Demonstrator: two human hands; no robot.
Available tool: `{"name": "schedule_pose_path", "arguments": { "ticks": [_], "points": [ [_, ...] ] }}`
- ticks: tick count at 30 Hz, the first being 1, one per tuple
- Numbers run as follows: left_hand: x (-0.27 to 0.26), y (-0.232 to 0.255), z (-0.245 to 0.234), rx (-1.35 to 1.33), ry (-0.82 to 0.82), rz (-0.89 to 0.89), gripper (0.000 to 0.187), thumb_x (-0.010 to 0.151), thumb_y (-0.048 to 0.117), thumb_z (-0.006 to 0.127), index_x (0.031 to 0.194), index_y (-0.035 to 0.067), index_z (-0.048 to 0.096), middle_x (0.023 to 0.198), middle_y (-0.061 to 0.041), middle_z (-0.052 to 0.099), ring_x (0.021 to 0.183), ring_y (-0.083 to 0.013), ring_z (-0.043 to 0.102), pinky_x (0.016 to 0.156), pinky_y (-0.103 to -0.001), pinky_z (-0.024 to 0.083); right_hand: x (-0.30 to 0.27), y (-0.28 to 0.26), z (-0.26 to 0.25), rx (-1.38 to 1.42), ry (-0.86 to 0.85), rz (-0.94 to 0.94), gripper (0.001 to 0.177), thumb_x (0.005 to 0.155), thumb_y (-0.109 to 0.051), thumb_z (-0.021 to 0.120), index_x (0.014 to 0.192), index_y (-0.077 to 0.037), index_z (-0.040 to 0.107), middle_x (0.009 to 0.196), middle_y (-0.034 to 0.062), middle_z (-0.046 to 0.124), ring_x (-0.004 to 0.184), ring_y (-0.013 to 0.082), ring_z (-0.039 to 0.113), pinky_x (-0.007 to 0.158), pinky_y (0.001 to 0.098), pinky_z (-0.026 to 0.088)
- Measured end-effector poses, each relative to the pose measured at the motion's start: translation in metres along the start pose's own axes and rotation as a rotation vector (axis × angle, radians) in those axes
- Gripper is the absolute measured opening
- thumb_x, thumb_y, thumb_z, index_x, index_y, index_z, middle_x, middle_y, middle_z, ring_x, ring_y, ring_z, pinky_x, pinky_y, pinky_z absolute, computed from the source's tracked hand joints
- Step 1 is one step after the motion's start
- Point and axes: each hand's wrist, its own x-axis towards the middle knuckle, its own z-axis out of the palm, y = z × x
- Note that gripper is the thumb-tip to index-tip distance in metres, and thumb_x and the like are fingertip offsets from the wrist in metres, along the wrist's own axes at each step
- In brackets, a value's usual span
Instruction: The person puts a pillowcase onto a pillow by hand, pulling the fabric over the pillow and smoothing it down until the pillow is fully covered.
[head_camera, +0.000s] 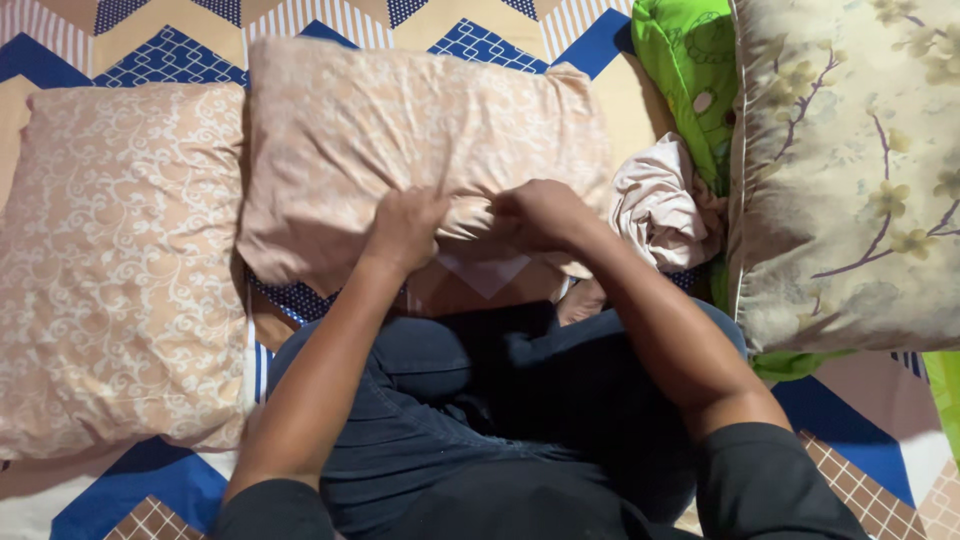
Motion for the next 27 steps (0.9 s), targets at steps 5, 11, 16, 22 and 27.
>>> {"name": "schedule_pose_path", "arguments": {
  "ticks": [5,11,16,22,27],
  "points": [
    [0.005,0.020,-0.043,-0.346,-0.278,0.150,0.021,0.071,0.023,0.080,0.078,0.007,0.068,0.082,-0.012,0.068,0.082,-0.0351,0.068,0.067,-0.048,0.052,-0.008,0.030,-0.017,0.218,-0.413,-0.098,0.051,0.066,-0.007,0.070,0.116,-0.013,0.071,0.103,0.0097,0.076,0.095,0.0276,0.071,0.080,0.0409,0.054],
    [0.068,-0.043,-0.043,-0.177,-0.101,-0.373,0.072,0.096,0.055,0.059,0.148,0.006,0.047,0.150,-0.023,0.042,0.141,-0.0482,0.037,0.107,-0.060,0.036,0.038,0.037,-0.016,0.358,0.216,0.038,0.033,0.087,-0.020,0.071,0.114,-0.004,0.063,0.105,0.0162,0.066,0.097,0.0343,0.066,0.085,0.0422,0.053],
    [0.081,-0.091,-0.020,-0.133,-0.296,-0.541,0.064,0.105,0.055,0.050,0.154,0.015,0.043,0.156,-0.013,0.044,0.147,-0.0327,0.038,0.119,-0.049,0.035,0.115,0.081,0.040,0.248,0.424,0.181,0.050,0.094,-0.037,0.069,0.130,-0.004,0.058,0.128,0.0194,0.063,0.121,0.0378,0.059,0.101,0.0440,0.048],
    [0.089,-0.136,0.022,0.081,-0.297,-0.527,0.122,0.063,0.078,0.076,0.158,0.019,0.027,0.161,-0.015,0.032,0.148,-0.0337,0.027,0.113,-0.059,0.023,0.186,0.129,0.098,-0.185,0.234,0.306,0.108,0.075,-0.058,0.073,0.155,-0.004,0.023,0.161,0.0299,0.031,0.150,0.0493,0.021,0.117,0.0682,0.002],
    [0.102,-0.133,0.002,0.027,-0.572,-0.603,0.130,0.054,0.082,0.079,0.157,0.015,0.036,0.153,-0.012,0.046,0.142,-0.0318,0.042,0.111,-0.053,0.034,0.203,0.110,0.062,-0.157,-0.207,0.526,0.093,0.085,-0.034,0.058,0.164,-0.007,0.017,0.128,0.0257,0.066,0.127,0.0399,0.058,0.122,0.0662,0.006]
  ]
}}
